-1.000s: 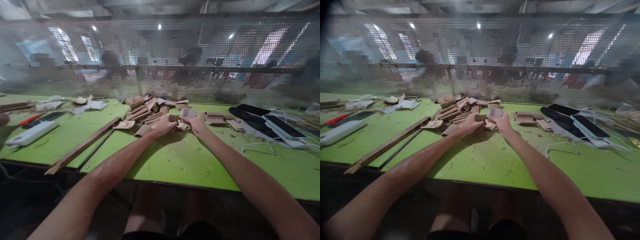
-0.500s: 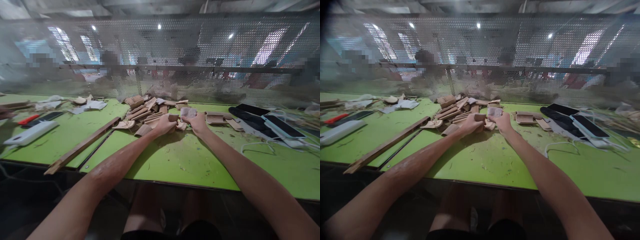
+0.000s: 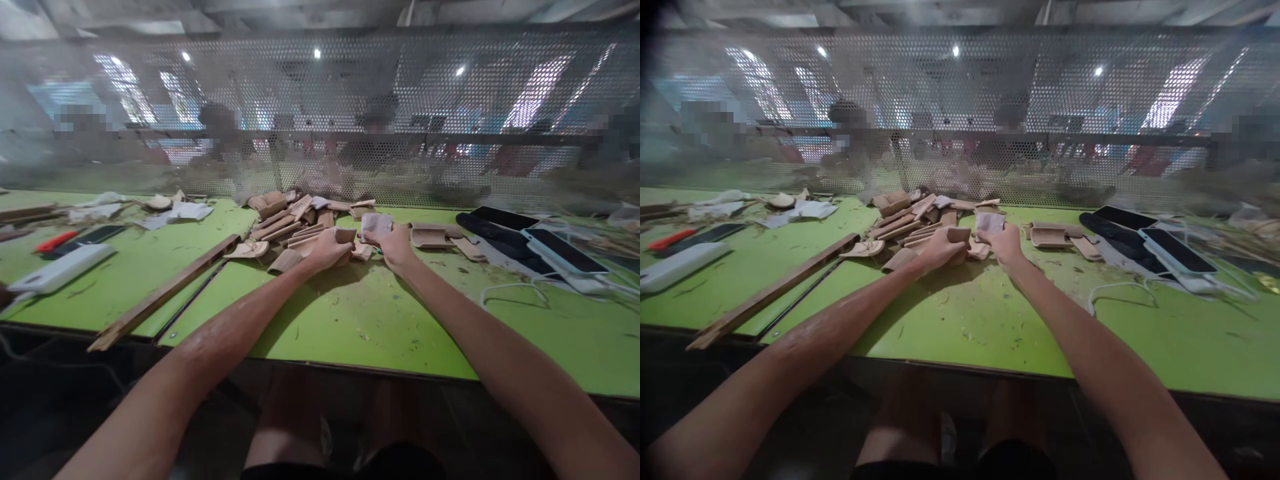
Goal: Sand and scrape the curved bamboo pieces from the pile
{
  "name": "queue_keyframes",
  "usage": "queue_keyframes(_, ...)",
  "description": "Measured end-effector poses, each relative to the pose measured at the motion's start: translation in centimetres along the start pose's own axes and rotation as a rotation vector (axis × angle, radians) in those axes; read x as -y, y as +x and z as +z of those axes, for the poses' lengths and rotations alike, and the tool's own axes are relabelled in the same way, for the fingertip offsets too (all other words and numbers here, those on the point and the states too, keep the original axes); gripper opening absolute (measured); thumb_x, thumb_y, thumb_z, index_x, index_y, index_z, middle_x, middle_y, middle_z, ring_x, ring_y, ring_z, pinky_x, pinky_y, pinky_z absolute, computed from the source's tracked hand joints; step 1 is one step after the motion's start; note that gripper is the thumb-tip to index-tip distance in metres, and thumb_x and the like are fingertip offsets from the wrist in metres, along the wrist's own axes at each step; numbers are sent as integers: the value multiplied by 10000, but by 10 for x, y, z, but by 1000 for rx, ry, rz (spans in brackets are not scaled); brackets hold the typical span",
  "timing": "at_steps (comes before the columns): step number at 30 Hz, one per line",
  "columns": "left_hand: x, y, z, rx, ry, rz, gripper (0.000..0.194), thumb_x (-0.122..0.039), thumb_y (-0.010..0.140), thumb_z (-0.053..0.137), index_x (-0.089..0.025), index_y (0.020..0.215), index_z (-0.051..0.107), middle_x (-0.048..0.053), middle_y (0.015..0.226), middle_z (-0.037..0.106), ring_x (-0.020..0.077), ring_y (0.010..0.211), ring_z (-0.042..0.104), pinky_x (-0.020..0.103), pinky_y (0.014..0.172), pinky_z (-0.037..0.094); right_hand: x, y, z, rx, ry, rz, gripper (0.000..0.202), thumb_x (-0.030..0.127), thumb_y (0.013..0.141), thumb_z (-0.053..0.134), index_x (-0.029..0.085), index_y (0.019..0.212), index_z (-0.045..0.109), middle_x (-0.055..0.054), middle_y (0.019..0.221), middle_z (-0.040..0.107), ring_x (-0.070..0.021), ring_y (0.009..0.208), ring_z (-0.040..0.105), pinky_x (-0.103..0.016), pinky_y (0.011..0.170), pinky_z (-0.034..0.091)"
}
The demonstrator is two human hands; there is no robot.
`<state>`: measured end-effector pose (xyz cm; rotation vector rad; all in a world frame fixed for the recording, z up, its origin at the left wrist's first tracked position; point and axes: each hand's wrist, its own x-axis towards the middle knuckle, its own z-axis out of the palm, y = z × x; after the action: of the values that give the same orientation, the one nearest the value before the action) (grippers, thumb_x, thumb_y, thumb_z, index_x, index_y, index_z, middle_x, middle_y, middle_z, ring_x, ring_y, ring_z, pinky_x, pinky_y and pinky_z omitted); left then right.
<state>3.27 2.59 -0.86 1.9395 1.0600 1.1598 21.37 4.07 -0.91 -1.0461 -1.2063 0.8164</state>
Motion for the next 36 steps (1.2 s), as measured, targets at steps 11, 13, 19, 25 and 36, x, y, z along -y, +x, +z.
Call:
queue_keyframes(11, -4, -1, 0, 12, -1, -17, 158, -218, 710, 636, -110, 766, 736, 57, 749, 727, 183, 721, 656, 266, 645, 490, 15, -10, 3, -16, 112, 95, 456, 309, 458, 968, 168, 799, 701, -104, 891, 788, -307, 834, 783, -479, 796, 680)
queue_keyframes(13, -4, -1, 0, 10, -4, -20, 162, -218, 710, 634, -111, 775, 738, 57, 759, 729, 186, 726, 657, 271, 648, 491, 16, -10, 4, -27, 93, 83, 448, 304, 460, 968, 173, 794, 700, -90, 883, 788, -296, 831, 780, -477, 802, 679)
queue_keyframes(19, -4, -1, 0, 3, -15, -12, 147, -211, 703, 652, -115, 774, 738, 47, 757, 727, 191, 730, 659, 269, 650, 501, 15, -10, 5, -34, 64, 60, 443, 317, 473, 958, 169, 801, 700, -75, 862, 775, -275, 810, 768, -462, 798, 668)
queue_keyframes(25, -1, 0, 1, 3, -16, -12, 146, -215, 699, 655, -113, 772, 730, 57, 771, 739, 192, 742, 668, 264, 657, 509, 16, -10, 1, -10, -165, -28, 400, 312, 530, 911, 162, 842, 710, -101, 885, 782, -290, 867, 747, -409, 780, 625)
queue_keyframes(36, 3, 0, 3, 5, -88, -28, 150, -197, 703, 630, -118, 806, 706, 62, 783, 749, 188, 734, 694, 261, 668, 536, 16, -24, 6, 112, -377, -235, 217, 327, 745, 692, 190, 912, 683, -69, 905, 745, -223, 827, 651, -345, 797, 514)
